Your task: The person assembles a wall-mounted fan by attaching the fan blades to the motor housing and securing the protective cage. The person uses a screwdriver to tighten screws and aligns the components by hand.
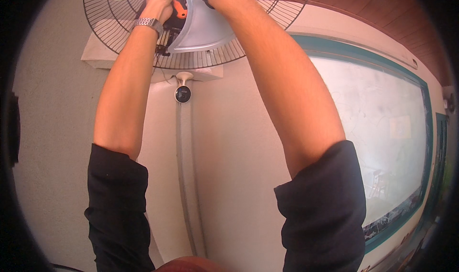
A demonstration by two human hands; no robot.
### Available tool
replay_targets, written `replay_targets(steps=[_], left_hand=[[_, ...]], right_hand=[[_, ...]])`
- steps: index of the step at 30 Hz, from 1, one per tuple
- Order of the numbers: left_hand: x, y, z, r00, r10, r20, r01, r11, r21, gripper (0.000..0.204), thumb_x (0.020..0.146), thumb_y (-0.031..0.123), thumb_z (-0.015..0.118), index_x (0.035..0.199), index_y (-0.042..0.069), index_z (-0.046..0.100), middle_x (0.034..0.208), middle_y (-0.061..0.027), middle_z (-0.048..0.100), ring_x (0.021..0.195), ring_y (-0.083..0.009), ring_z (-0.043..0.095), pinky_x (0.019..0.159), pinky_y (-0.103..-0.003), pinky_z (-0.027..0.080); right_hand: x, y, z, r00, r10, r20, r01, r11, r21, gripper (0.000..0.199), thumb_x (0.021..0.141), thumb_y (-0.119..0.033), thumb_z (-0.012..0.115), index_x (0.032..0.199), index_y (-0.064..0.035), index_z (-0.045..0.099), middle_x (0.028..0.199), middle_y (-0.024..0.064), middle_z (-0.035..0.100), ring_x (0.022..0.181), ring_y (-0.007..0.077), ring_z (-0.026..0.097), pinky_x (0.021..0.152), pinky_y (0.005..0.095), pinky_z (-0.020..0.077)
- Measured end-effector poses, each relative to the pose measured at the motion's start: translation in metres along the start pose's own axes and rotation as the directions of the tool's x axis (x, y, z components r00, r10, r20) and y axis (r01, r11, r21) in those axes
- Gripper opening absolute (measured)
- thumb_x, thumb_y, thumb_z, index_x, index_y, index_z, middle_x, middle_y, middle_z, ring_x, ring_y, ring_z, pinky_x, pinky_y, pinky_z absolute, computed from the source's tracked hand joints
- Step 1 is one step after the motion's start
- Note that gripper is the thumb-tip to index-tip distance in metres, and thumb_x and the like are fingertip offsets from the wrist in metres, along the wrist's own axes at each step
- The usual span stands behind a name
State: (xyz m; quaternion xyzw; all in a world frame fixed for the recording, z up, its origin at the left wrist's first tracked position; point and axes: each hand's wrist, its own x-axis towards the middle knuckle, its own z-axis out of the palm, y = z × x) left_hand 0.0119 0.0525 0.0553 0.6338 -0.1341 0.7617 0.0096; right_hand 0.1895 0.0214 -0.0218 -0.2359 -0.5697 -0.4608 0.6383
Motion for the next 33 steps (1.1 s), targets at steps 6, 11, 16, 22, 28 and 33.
replay_targets(steps=[6,11,16,22,28,33], left_hand=[[-0.008,0.011,0.006,0.999,-0.051,0.018,0.049,0.995,0.092,0.021,0.096,0.000,0.068,0.116,-0.009,0.067,0.111,-0.0144,0.072,0.090,-0.0210,0.071,0.081,-0.031,0.061],[0.002,0.003,0.005,1.000,0.016,0.001,-0.016,0.999,-0.029,0.025,0.096,-0.002,0.067,0.119,-0.010,0.065,0.115,-0.0178,0.070,0.098,-0.0249,0.071,0.085,-0.033,0.061],[0.003,-0.002,0.000,0.997,0.071,-0.007,-0.072,0.996,-0.058,0.023,0.095,-0.002,0.067,0.117,-0.010,0.065,0.115,-0.0179,0.070,0.099,-0.0256,0.071,0.085,-0.033,0.061],[0.002,-0.008,0.001,0.992,0.125,0.011,-0.124,0.988,-0.088,0.022,0.095,-0.003,0.068,0.115,-0.011,0.065,0.114,-0.0180,0.070,0.100,-0.0264,0.071,0.085,-0.033,0.061],[0.000,-0.004,0.003,0.998,0.065,-0.009,-0.065,0.997,0.030,0.021,0.094,-0.002,0.069,0.113,-0.011,0.066,0.112,-0.0175,0.071,0.100,-0.0253,0.071,0.084,-0.033,0.060],[-0.006,-0.002,0.006,0.992,0.103,-0.078,-0.099,0.993,0.058,0.026,0.091,0.001,0.074,0.114,-0.009,0.067,0.112,-0.0160,0.072,0.097,-0.0242,0.071,0.082,-0.033,0.059]], right_hand=[[-0.005,-0.002,-0.004,1.000,-0.002,0.029,0.002,1.000,0.002,0.056,0.097,-0.019,0.054,0.153,-0.0214,0.047,0.146,0.0159,0.058,0.130,0.0354,0.060,0.108,0.0454,0.0494],[-0.004,-0.001,-0.003,1.000,-0.008,-0.003,0.008,0.999,0.039,0.056,0.097,-0.020,0.057,0.153,-0.0221,0.048,0.146,0.0149,0.058,0.128,0.0353,0.060,0.108,0.0449,0.0495],[-0.008,-0.003,-0.006,1.000,-0.008,0.026,0.007,0.999,0.034,0.058,0.097,-0.021,0.057,0.154,-0.0240,0.047,0.146,0.0143,0.057,0.129,0.0348,0.060,0.108,0.0454,0.0495],[-0.003,-0.001,-0.004,0.999,-0.017,0.033,0.017,1.000,-0.010,0.060,0.097,-0.022,0.056,0.156,-0.0246,0.044,0.147,0.0143,0.057,0.130,0.0348,0.059,0.107,0.0458,0.0496],[-0.007,0.002,-0.002,0.998,-0.060,-0.002,0.060,0.998,0.008,0.061,0.097,-0.020,0.056,0.156,-0.0241,0.043,0.145,0.0156,0.058,0.129,0.0351,0.060,0.107,0.0447,0.0497],[-0.006,0.003,-0.004,0.998,-0.057,0.013,0.056,0.998,0.033,0.059,0.098,-0.020,0.054,0.156,-0.0235,0.043,0.143,0.0166,0.059,0.128,0.0356,0.061,0.106,0.0452,0.0500]])
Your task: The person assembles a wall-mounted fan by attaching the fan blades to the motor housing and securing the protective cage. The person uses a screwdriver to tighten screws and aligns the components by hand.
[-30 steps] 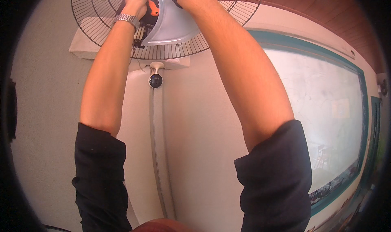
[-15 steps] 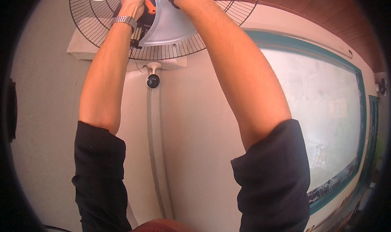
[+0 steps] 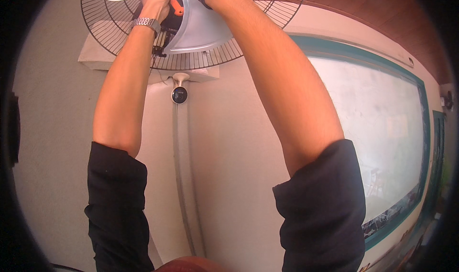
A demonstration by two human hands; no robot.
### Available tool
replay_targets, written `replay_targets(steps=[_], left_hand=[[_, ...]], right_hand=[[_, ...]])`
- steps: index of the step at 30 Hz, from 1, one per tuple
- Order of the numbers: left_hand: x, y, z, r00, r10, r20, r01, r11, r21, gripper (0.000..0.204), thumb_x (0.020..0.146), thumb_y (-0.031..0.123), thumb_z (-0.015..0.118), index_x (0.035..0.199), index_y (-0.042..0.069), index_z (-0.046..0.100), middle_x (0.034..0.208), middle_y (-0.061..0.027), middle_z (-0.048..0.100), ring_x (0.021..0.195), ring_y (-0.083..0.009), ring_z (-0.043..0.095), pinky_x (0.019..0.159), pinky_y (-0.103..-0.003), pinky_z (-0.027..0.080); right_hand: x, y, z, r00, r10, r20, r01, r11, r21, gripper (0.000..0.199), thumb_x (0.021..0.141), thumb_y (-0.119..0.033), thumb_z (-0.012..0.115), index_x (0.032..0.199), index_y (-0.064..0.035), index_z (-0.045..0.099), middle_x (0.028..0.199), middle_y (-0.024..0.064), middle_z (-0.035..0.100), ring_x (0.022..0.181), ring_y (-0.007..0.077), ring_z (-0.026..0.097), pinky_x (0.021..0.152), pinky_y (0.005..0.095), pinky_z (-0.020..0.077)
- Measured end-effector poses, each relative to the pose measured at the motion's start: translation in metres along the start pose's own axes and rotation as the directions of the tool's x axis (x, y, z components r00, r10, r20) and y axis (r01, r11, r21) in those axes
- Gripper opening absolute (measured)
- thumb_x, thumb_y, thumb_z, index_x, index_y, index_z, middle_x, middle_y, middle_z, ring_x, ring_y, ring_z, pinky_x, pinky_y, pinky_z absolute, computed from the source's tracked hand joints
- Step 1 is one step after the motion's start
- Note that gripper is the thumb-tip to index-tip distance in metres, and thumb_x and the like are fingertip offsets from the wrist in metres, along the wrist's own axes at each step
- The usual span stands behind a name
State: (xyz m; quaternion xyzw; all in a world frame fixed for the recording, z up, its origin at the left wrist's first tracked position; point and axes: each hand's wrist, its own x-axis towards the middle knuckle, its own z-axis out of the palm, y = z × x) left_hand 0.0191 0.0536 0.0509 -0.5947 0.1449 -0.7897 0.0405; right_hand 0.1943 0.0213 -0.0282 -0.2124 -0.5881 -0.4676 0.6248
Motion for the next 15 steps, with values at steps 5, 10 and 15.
replay_targets(steps=[5,10,15], left_hand=[[0.005,-0.001,-0.006,1.000,-0.030,0.003,0.030,0.999,-0.039,0.029,0.088,0.001,0.078,0.114,-0.008,0.068,0.113,-0.0159,0.072,0.096,-0.0226,0.070,0.080,-0.032,0.058],[-0.005,0.003,-0.005,0.991,0.094,0.096,-0.078,0.984,-0.157,0.030,0.089,-0.001,0.076,0.116,-0.008,0.065,0.114,-0.0138,0.071,0.095,-0.0209,0.070,0.079,-0.032,0.059],[-0.099,0.035,0.001,0.990,-0.114,0.084,0.102,0.986,0.131,0.028,0.091,0.022,0.079,0.106,0.004,0.065,0.099,-0.0044,0.067,0.065,-0.0101,0.058,0.063,-0.024,0.047]], right_hand=[[0.001,-0.013,-0.008,0.996,0.064,0.067,-0.063,0.998,-0.005,0.058,0.099,-0.019,0.051,0.156,-0.0234,0.043,0.143,0.0166,0.059,0.127,0.0361,0.062,0.105,0.0453,0.0509],[0.002,-0.003,-0.003,1.000,-0.020,-0.013,0.020,1.000,-0.022,0.055,0.097,-0.019,0.053,0.152,-0.0241,0.050,0.142,0.0173,0.060,0.125,0.0366,0.063,0.104,0.0453,0.0517],[0.001,0.013,-0.018,0.999,0.017,-0.046,-0.020,0.998,-0.062,0.052,0.095,-0.017,0.057,0.146,-0.0261,0.057,0.139,0.0167,0.062,0.123,0.0364,0.064,0.104,0.0452,0.0523]])
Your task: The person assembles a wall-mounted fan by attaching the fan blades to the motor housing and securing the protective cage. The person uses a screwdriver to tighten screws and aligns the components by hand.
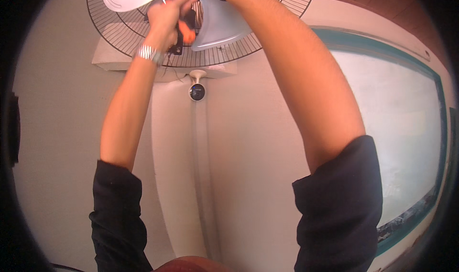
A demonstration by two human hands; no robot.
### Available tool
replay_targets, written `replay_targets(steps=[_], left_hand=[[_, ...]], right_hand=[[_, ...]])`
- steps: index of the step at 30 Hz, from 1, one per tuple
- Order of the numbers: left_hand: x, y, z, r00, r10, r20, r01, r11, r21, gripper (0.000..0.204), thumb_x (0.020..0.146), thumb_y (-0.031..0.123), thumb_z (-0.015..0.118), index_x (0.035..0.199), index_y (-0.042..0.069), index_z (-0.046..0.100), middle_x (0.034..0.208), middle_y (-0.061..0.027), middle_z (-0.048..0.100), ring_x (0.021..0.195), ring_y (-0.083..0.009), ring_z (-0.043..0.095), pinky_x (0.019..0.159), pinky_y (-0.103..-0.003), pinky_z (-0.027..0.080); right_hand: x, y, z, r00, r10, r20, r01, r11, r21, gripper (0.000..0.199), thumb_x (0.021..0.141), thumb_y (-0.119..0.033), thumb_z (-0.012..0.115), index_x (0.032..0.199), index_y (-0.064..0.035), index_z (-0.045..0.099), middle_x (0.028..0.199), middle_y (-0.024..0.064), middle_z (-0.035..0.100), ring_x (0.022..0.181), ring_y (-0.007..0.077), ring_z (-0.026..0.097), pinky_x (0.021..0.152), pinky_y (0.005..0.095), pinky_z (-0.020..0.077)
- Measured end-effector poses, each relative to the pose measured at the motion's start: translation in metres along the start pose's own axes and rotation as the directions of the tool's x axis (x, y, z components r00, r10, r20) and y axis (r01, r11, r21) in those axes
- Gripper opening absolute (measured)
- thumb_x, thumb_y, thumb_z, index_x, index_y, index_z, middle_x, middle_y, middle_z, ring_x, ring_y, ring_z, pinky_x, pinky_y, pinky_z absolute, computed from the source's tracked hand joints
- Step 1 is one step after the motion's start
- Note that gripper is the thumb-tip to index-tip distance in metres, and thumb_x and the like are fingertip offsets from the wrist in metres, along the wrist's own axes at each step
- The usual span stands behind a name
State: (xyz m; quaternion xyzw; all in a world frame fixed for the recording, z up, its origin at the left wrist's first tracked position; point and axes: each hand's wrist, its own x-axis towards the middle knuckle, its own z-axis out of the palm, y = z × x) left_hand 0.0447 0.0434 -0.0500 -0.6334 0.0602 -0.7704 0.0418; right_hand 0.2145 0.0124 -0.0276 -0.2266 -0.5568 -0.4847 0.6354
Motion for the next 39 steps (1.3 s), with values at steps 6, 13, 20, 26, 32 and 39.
replay_targets(steps=[6,13,20,26,32,39], left_hand=[[-0.128,0.028,-0.055,0.949,-0.312,0.049,0.234,0.798,0.555,0.022,0.091,0.018,0.080,0.090,0.006,0.062,0.069,0.0028,0.060,0.054,-0.0080,0.055,0.049,-0.024,0.043],[-0.123,0.089,-0.061,0.886,0.127,0.446,-0.463,0.207,0.862,0.030,0.099,0.032,0.071,0.104,0.003,0.067,0.077,-0.0050,0.068,0.063,-0.0127,0.062,0.058,-0.031,0.050],[0.032,0.122,0.027,0.744,0.319,0.587,-0.591,-0.096,0.801,0.049,0.086,0.019,0.075,0.130,0.003,0.062,0.111,-0.0260,0.071,0.103,-0.0441,0.069,0.089,-0.050,0.055],[0.049,0.096,0.061,0.578,0.371,0.727,-0.636,-0.354,0.686,0.052,0.083,0.022,0.074,0.130,0.004,0.062,0.106,-0.0281,0.071,0.103,-0.0453,0.068,0.090,-0.052,0.054],[0.061,0.087,0.059,0.614,0.352,0.706,-0.581,-0.404,0.706,0.058,0.080,0.011,0.067,0.137,0.001,0.058,0.102,-0.0307,0.071,0.101,-0.0463,0.069,0.091,-0.052,0.054],[0.064,0.067,0.077,0.579,0.298,0.759,-0.678,-0.342,0.651,0.055,0.078,0.009,0.070,0.131,-0.001,0.060,0.100,-0.0296,0.072,0.099,-0.0453,0.070,0.088,-0.050,0.055]], right_hand=[[-0.004,-0.001,-0.023,0.996,-0.093,0.000,0.093,0.995,-0.026,0.045,0.094,-0.021,0.059,0.138,-0.0304,0.065,0.129,0.0167,0.069,0.116,0.0369,0.068,0.101,0.0465,0.0545],[-0.005,0.005,-0.003,0.932,-0.210,-0.296,0.138,0.959,-0.247,0.036,0.094,-0.026,0.064,0.128,-0.0322,0.072,0.122,0.0135,0.071,0.115,0.0329,0.069,0.097,0.0432,0.0549],[0.020,0.018,0.003,0.867,-0.262,-0.424,0.199,0.962,-0.188,0.029,0.090,-0.025,0.064,0.116,-0.0254,0.077,0.120,0.0108,0.070,0.113,0.0302,0.068,0.099,0.0432,0.0508],[-0.022,0.037,0.028,0.617,-0.086,-0.782,0.194,0.980,0.045,0.017,0.086,-0.018,0.065,0.101,-0.0158,0.075,0.103,0.0109,0.070,0.095,0.0315,0.069,0.082,0.0452,0.0560],[-0.073,-0.066,0.058,0.955,0.289,0.074,-0.180,0.359,0.916,0.045,0.095,-0.038,0.062,0.131,-0.0127,0.069,0.125,0.0224,0.069,0.119,0.0369,0.066,0.099,0.0459,0.0530],[-0.007,-0.127,0.103,0.972,0.212,0.099,-0.117,0.074,0.990,0.070,0.090,-0.041,0.068,0.139,0.0058,0.050,0.135,0.0281,0.063,0.127,0.0364,0.063,0.101,0.0412,0.0529]])
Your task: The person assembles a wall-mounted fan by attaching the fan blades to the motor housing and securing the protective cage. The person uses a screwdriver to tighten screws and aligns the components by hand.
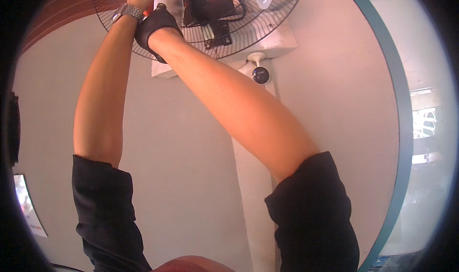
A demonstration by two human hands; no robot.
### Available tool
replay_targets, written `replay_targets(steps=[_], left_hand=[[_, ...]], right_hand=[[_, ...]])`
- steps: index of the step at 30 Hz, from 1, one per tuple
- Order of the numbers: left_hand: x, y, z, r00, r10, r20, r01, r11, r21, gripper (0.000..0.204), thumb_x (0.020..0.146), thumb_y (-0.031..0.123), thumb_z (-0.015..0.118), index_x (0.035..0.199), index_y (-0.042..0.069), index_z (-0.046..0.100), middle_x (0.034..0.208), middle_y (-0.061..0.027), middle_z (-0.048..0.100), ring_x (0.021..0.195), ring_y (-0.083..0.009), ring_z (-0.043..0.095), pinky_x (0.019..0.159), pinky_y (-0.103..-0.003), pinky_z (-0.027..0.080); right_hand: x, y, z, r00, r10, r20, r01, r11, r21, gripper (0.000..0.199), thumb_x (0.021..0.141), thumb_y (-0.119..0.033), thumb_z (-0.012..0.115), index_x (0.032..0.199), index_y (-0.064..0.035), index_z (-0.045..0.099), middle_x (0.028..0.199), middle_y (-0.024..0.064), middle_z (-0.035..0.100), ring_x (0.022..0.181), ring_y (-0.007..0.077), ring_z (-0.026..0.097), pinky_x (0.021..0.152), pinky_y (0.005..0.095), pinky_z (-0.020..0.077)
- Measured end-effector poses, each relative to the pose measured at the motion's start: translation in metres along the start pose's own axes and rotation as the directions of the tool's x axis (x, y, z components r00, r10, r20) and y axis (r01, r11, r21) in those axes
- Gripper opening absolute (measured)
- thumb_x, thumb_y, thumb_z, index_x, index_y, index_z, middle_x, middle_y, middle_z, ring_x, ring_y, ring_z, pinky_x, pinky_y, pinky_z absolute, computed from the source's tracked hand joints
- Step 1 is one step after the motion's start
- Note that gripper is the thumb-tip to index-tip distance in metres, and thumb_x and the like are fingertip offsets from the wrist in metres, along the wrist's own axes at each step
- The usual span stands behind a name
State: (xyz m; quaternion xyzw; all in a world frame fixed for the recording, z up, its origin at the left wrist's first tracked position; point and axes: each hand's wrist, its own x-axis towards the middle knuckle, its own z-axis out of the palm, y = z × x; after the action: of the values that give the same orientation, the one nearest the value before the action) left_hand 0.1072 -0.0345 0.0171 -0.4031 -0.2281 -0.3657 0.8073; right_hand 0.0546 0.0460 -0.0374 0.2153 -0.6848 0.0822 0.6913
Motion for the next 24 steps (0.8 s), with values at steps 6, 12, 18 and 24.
replay_targets(steps=[6,12,18,24], left_hand=[[0.023,-0.008,-0.046,0.988,0.095,0.119,-0.107,0.989,0.100,0.051,0.079,0.009,0.073,0.126,0.002,0.057,0.095,-0.0284,0.072,0.094,-0.0440,0.072,0.083,-0.048,0.056],[0.021,0.001,-0.034,0.968,0.143,0.206,-0.212,0.905,0.369,0.068,0.079,0.015,0.079,0.139,0.000,0.050,0.107,-0.0278,0.071,0.104,-0.0425,0.069,0.089,-0.049,0.055],[0.008,0.012,-0.031,0.924,0.198,0.327,-0.326,0.854,0.405,0.094,0.081,0.020,0.083,0.158,0.011,0.030,0.134,-0.0303,0.057,0.105,-0.0418,0.069,0.091,-0.049,0.056],[0.037,0.005,-0.034,0.703,0.338,0.626,-0.666,0.622,0.411,0.031,0.094,0.027,0.070,0.123,0.018,0.071,0.146,-0.0112,0.051,0.110,-0.0379,0.068,0.093,-0.049,0.056]], right_hand=[[0.020,-0.044,0.031,0.914,-0.237,-0.329,0.312,0.930,0.197,0.041,0.095,-0.029,0.062,0.121,0.0026,0.061,0.115,0.0237,0.069,0.109,0.0389,0.067,0.094,0.0441,0.0547],[-0.016,-0.044,0.003,1.000,0.011,0.028,-0.021,0.919,0.394,0.027,0.099,-0.020,0.059,0.117,-0.0004,0.064,0.101,0.0179,0.074,0.087,0.0226,0.073,0.080,0.0355,0.0553],[-0.114,-0.037,-0.004,0.955,0.194,0.226,-0.297,0.587,0.753,0.058,0.108,-0.051,0.038,0.107,0.0046,0.055,0.071,0.0104,0.065,0.069,0.0224,0.068,0.074,0.0405,0.0531],[-0.308,-0.011,-0.054,0.830,0.106,0.548,-0.557,0.236,0.797,0.031,0.106,-0.032,0.057,0.123,-0.0075,0.049,0.087,-0.0019,0.051,0.071,0.0037,0.050,0.058,0.0170,0.0461]])
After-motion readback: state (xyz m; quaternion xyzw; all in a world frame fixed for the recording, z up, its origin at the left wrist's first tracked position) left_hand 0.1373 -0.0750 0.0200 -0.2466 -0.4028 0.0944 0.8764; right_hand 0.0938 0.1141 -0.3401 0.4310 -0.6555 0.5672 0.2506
